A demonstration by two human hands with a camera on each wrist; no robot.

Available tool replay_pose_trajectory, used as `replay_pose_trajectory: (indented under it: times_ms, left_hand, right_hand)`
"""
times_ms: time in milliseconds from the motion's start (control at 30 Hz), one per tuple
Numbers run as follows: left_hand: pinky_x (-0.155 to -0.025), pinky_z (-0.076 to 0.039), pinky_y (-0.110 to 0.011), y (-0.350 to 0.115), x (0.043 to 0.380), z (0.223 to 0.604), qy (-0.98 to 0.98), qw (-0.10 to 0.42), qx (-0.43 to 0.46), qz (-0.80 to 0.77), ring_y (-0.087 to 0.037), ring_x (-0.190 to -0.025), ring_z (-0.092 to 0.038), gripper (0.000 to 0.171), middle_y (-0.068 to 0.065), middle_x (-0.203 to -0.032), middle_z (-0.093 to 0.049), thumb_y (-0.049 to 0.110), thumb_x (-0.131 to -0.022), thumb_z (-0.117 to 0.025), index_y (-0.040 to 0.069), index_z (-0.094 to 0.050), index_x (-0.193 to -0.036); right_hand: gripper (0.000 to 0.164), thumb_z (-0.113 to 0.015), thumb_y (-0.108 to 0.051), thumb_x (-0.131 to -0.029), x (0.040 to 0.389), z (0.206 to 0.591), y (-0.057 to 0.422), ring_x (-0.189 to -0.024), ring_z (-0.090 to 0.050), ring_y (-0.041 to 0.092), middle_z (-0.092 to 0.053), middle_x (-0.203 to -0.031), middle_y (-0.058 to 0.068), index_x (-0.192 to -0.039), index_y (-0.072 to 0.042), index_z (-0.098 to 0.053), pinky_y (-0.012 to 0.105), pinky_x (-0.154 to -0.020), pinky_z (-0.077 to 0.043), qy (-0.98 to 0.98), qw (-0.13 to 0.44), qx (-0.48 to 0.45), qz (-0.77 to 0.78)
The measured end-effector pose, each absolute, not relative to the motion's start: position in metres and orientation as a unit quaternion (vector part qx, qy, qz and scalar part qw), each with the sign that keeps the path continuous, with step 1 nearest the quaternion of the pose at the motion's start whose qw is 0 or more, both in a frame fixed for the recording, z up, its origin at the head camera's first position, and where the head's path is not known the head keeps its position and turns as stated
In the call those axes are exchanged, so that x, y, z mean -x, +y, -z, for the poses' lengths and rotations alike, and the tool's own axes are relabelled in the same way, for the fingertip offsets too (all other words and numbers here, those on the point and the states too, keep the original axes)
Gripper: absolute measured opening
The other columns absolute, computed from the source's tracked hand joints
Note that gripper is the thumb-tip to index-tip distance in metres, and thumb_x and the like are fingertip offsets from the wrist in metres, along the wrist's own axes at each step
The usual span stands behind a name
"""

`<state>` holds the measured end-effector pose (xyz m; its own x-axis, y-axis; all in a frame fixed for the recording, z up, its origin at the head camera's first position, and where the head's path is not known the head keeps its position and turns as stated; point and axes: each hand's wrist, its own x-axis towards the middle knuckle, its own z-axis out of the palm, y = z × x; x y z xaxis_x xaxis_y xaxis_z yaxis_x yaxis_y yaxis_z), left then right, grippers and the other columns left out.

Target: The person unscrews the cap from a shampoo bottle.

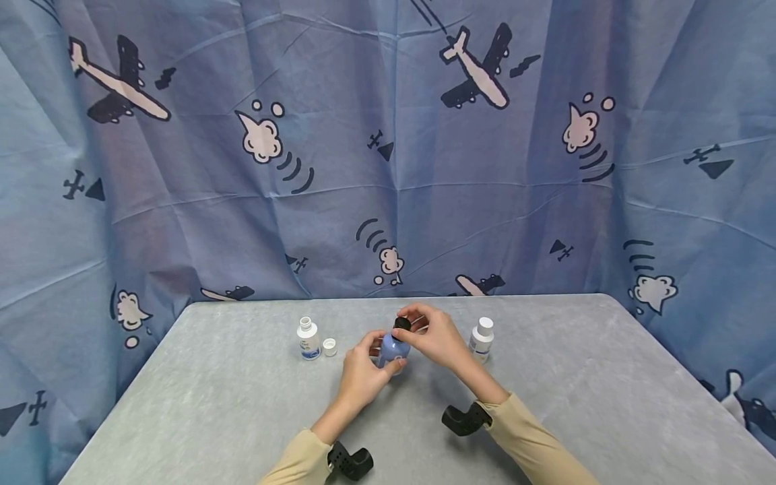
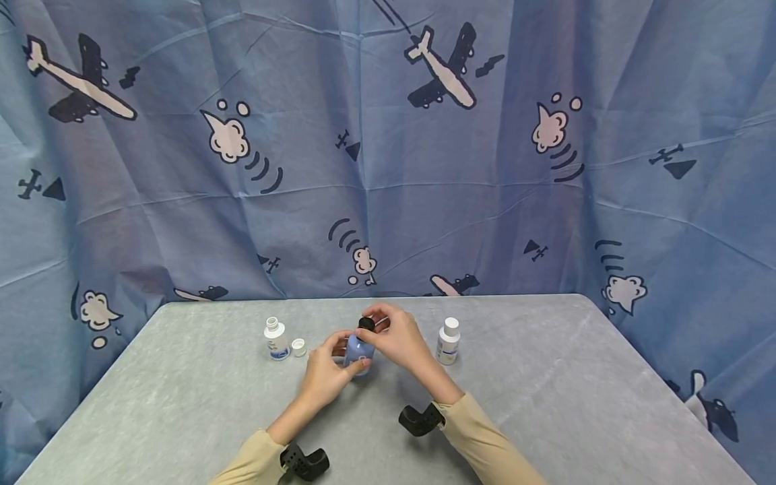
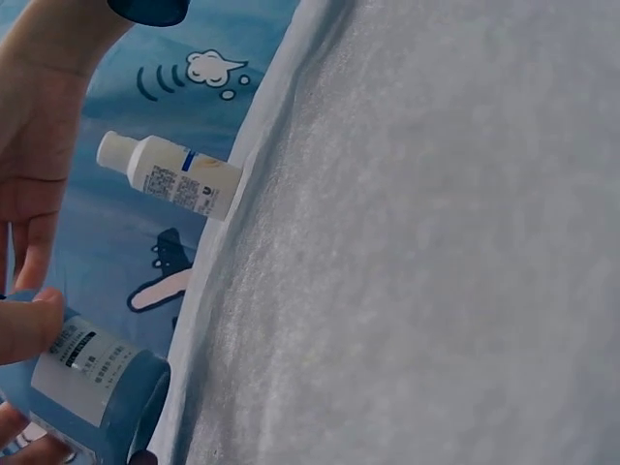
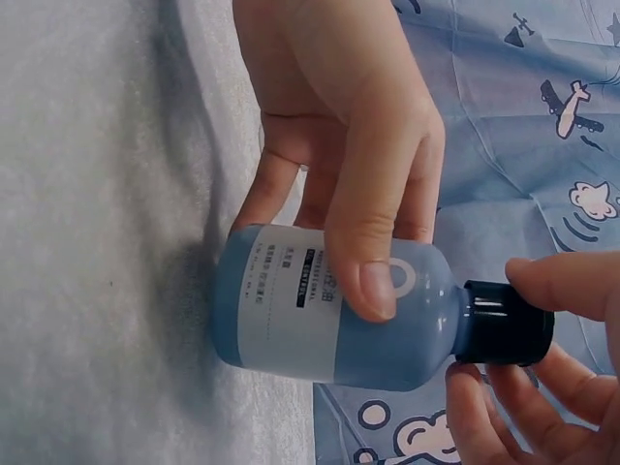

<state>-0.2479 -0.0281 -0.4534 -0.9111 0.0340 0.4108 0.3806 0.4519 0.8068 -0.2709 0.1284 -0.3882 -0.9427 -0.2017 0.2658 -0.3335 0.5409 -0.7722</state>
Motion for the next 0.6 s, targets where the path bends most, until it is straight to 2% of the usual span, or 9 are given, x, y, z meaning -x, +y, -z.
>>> replay_pose_trajectory:
  times_ms: [300, 600]
  left_hand:
    - [-0.072, -0.054, -0.031, -0.0273, 0.2479, 0.4534, -0.833, 0.159, 0.135, 0.512, -0.024, -0.085, -0.068, 0.053, -0.014, -0.096, -0.071, 0.025, -0.074, -0.081, 0.002, -0.061, -0.117]
    - [-0.075, -0.055, -0.035, -0.0273, 0.247, 0.4547, -0.836, 0.153, 0.14, 0.508, -0.025, -0.085, -0.068, 0.05, -0.015, -0.097, -0.071, 0.025, -0.076, -0.079, 0.003, -0.061, -0.118]
  right_hand:
    - [0.031, -0.07, -0.007, -0.085, 0.2691, 0.3887, 0.1347, -0.093, -0.068, 0.027, -0.068, -0.109, 0.016, -0.114, -0.001, -0.064, 0.03, -0.077, -0.057, -0.845, 0.065, -0.227, -0.48]
    - [0.031, -0.058, 0.0, -0.089, 0.2684, 0.3914, 0.1369, -0.102, -0.067, 0.032, -0.064, -0.119, 0.021, -0.12, -0.001, -0.062, 0.036, -0.085, -0.056, -0.835, 0.043, -0.264, -0.481]
